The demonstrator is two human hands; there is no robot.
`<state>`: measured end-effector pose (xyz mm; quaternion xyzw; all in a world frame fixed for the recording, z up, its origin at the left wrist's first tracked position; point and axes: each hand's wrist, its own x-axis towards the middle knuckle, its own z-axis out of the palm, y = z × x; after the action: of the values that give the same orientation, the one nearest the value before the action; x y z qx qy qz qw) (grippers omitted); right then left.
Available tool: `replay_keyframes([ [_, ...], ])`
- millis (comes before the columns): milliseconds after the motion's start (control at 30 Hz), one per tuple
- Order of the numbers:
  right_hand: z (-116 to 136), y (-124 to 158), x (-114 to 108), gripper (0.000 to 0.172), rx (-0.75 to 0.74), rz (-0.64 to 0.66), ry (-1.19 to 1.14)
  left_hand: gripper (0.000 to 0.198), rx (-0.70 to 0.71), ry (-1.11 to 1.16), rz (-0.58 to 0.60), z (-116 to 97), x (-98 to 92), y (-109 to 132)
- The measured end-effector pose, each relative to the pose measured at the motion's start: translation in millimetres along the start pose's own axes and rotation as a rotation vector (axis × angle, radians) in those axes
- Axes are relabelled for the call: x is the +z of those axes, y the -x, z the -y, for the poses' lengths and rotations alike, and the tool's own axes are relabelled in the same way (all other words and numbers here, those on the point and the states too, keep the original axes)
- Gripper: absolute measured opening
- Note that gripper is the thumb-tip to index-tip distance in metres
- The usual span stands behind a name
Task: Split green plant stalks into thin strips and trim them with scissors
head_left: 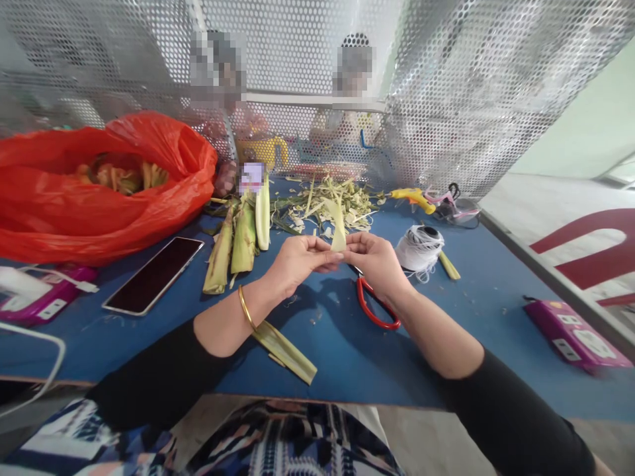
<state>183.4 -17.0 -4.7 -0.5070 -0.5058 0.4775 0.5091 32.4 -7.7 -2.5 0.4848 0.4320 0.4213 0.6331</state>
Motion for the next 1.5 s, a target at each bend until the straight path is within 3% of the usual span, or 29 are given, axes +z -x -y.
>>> replay_keyframes([
  [200,2.3,0.0,-2.1,0.039,0.108,0.062,-0.197,0.028,-0.032,0.062,0.025,-0.9,-2.1,-2.7],
  [367,-2.0,-1.3,-2.7,0.036,0.066,0.057,-0.167,0.019,-0.031,0.095,0.015,0.7,-1.7,-3.4],
  [533,-4.9,0.9,-1.1,0.028,-0.244,-0.016,0.097,0.016,0.0,0.111,-0.04,-0.7,-1.4,-3.2],
  [700,-4.1,7.3,-2.7,0.019,-0.642,0.085,0.457,0.012,-0.042,0.173,-0.046,-4.6,-1.1,-1.0],
  [833,-6.0,6.6,-4.3,0.012,-0.768,0.064,0.599,0.013,-0.078,0.218,-0.028,-6.0,0.1,1.5],
  [967,-7.1,3.4,-4.8,0.013,-0.823,0.03,0.59,0.014,-0.12,0.258,-0.02,-6.0,1.4,2.4],
  [1100,-5.6,3.2,-3.8,0.014,-0.792,0.009,0.547,0.011,-0.11,0.238,-0.027,-3.3,2.3,2.1],
  [1333,-6.7,5.0,0.7,0.011,-0.508,-0.04,0.471,0.013,0.096,0.059,-0.07,4.3,5.7,1.8],
  [1500,-6.9,5.4,3.0,0.009,-0.422,-0.058,0.422,0.018,0.205,-0.059,-0.117,6.6,6.1,2.1],
])
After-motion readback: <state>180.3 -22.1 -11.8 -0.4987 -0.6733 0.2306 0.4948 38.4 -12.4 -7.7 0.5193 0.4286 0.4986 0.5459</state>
